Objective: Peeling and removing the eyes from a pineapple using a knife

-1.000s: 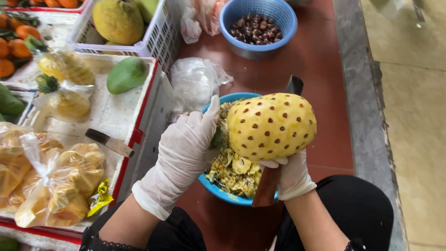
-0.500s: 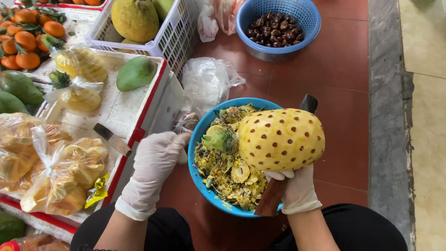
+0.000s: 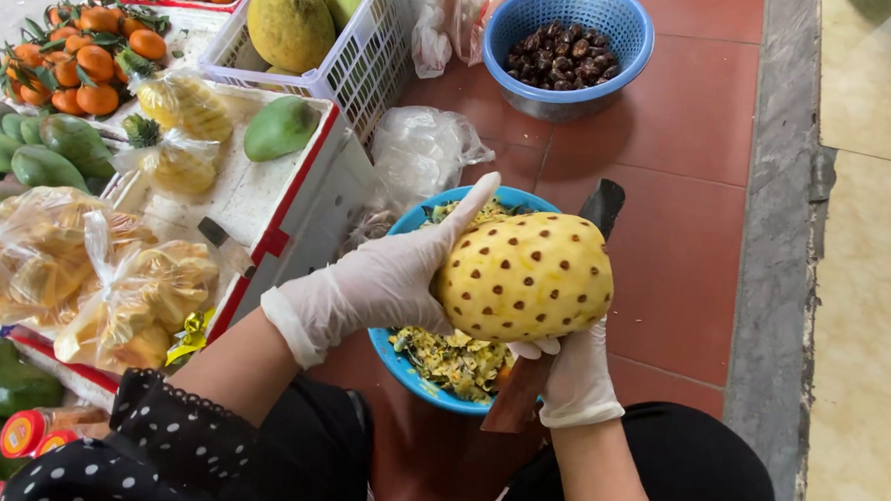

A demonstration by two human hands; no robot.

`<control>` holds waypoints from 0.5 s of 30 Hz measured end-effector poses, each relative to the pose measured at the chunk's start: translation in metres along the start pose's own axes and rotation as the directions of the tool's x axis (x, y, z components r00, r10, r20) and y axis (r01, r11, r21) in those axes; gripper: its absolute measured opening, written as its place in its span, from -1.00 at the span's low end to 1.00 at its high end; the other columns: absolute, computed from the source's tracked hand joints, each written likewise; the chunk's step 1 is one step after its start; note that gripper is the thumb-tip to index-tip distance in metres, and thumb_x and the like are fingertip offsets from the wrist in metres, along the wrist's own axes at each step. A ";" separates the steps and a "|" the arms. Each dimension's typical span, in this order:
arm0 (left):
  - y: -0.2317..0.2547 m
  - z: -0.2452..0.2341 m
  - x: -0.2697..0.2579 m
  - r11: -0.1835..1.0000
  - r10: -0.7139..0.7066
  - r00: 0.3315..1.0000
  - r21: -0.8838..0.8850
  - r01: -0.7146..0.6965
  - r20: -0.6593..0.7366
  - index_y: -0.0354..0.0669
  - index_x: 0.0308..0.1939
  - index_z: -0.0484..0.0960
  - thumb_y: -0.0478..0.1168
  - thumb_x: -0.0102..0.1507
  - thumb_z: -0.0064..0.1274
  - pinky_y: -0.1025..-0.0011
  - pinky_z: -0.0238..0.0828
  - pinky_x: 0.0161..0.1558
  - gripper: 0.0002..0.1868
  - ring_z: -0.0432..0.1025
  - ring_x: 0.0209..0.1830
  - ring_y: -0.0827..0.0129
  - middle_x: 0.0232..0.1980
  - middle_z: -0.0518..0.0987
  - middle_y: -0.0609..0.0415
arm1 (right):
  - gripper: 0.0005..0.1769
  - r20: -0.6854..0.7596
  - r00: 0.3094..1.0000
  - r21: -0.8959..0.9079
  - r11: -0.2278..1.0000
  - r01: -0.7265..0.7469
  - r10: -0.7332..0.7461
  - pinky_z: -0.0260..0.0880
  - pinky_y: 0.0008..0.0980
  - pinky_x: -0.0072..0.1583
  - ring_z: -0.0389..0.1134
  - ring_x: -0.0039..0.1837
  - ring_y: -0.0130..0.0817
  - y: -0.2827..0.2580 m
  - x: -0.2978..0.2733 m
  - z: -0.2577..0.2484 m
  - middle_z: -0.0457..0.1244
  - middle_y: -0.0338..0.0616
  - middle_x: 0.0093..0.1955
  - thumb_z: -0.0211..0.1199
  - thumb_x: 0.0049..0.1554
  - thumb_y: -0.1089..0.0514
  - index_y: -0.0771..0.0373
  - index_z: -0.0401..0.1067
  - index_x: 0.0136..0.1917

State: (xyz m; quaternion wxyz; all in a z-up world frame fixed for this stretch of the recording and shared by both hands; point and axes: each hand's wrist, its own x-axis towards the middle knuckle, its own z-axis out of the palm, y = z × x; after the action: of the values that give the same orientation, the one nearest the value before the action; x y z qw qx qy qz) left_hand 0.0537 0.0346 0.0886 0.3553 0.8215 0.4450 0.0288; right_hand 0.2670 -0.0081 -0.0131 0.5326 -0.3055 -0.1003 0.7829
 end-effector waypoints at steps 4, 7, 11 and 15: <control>0.017 0.020 -0.012 0.989 -0.077 0.995 -0.132 0.068 -0.064 0.34 0.63 -0.60 -0.16 0.05 0.35 0.38 0.37 0.21 0.47 0.58 0.18 0.33 0.26 0.63 0.22 | -0.17 -0.022 0.999 0.023 0.999 0.034 -0.034 0.08 -0.46 -0.52 -0.07 -0.60 -0.52 -0.007 -0.016 -0.010 -0.06 -0.28 -0.61 0.15 0.03 -0.59 0.23 0.46 0.03; 0.014 0.042 -0.011 0.857 0.060 0.973 -0.489 -0.165 -0.223 0.14 0.66 -0.44 -0.36 0.00 0.47 0.38 -0.13 0.54 0.49 0.09 0.61 0.41 0.65 0.12 0.08 | -0.16 -0.044 0.996 0.036 0.997 0.074 -0.072 0.08 -0.46 -0.53 -0.08 -0.61 -0.52 -0.023 -0.030 -0.005 -0.08 -0.29 -0.64 0.15 0.02 -0.60 0.23 0.46 0.02; 0.019 0.063 -0.002 0.469 -0.047 0.944 -0.841 -0.269 -0.328 0.14 0.61 0.02 -0.43 -0.13 0.26 0.35 0.15 0.15 0.26 0.15 0.48 0.33 0.56 0.24 0.09 | -0.06 0.087 0.986 -0.145 0.977 0.157 -0.145 -0.08 -0.38 -0.52 -0.04 -0.65 -0.46 -0.051 -0.045 -0.011 0.08 -0.29 -0.50 0.00 0.04 -0.64 0.23 0.47 0.18; 0.018 0.069 0.005 0.164 -0.247 0.958 -0.981 -0.106 -0.144 -0.14 0.28 0.39 -0.36 -0.20 0.21 0.54 0.11 -0.70 -0.10 0.44 -0.65 0.36 -0.43 0.67 -0.07 | 0.10 0.036 0.943 -0.481 0.821 0.307 -0.332 0.02 -0.56 -0.52 0.08 -0.64 -0.56 -0.067 -0.076 0.024 0.47 0.39 0.07 -0.21 0.06 -0.62 0.31 0.46 0.39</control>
State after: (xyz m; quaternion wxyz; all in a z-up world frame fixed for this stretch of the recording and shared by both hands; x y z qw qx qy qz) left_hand 0.0943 -0.0065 0.0466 0.7369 0.3625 0.4028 0.4041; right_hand 0.3230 -0.0444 0.0662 0.5659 -0.4260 -0.3278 0.6252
